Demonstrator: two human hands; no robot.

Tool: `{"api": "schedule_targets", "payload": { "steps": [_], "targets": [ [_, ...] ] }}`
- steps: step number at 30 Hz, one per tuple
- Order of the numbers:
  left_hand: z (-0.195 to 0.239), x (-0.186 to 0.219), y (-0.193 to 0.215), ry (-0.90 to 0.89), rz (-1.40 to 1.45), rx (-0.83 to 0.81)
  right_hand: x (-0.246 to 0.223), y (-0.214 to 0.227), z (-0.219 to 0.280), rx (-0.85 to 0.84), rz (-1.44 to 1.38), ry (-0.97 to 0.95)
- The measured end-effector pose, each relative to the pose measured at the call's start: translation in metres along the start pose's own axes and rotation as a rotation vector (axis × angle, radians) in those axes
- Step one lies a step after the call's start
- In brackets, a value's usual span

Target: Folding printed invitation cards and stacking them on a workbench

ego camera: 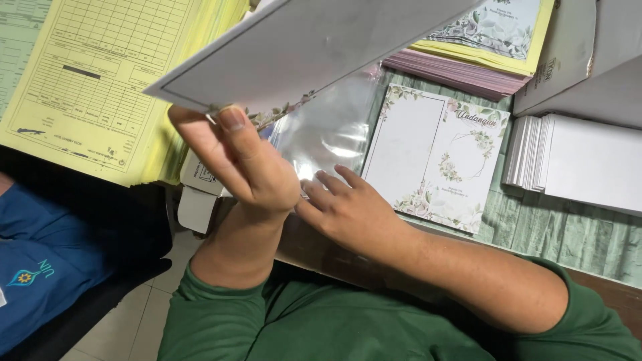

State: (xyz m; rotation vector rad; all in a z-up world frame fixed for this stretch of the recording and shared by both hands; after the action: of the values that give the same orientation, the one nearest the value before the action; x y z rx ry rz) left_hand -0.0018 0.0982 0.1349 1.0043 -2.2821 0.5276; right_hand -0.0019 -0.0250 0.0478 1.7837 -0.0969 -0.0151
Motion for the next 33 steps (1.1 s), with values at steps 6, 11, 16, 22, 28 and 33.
{"api": "schedule_targets", "payload": {
  "steps": [6,11,16,22,28,33],
  "targets": [
    [-0.001,0.011,-0.005,0.017,-0.083,0.007,0.000,-0.025,-0.006,0.057,-0.069,-0.041],
    [0.001,0.009,-0.010,0.025,-0.118,-0.065,0.006,-0.029,-0.007,-0.040,-0.276,-0.052],
    [0.010,0.000,-0.016,0.101,-0.058,-0.132,0.025,-0.016,0.001,-0.068,-0.302,-0.129],
    [0.014,-0.009,-0.032,0.134,-0.156,-0.286,0.023,-0.022,0.004,-0.243,-0.284,-0.098],
    [0.028,-0.034,-0.042,0.355,0.006,-0.550,0.038,0.106,0.034,0.086,-0.327,0.039],
    [0.040,-0.041,-0.051,0.450,0.013,-0.656,0.102,0.107,0.084,0.057,0.043,-0.379]
  ]
}}
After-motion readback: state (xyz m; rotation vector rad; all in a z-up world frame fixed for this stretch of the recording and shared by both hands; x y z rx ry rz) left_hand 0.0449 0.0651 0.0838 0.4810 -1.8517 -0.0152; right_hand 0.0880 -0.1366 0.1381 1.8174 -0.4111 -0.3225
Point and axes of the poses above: each hand's wrist, its own z-axis away from the middle knuckle, its own y-axis out of the back of the hand, x = y × z, the point moved 6 cm from there along -z, towards the middle knuckle, and after that the axes turned 11 degrees about -x, right-handed, at the moved point
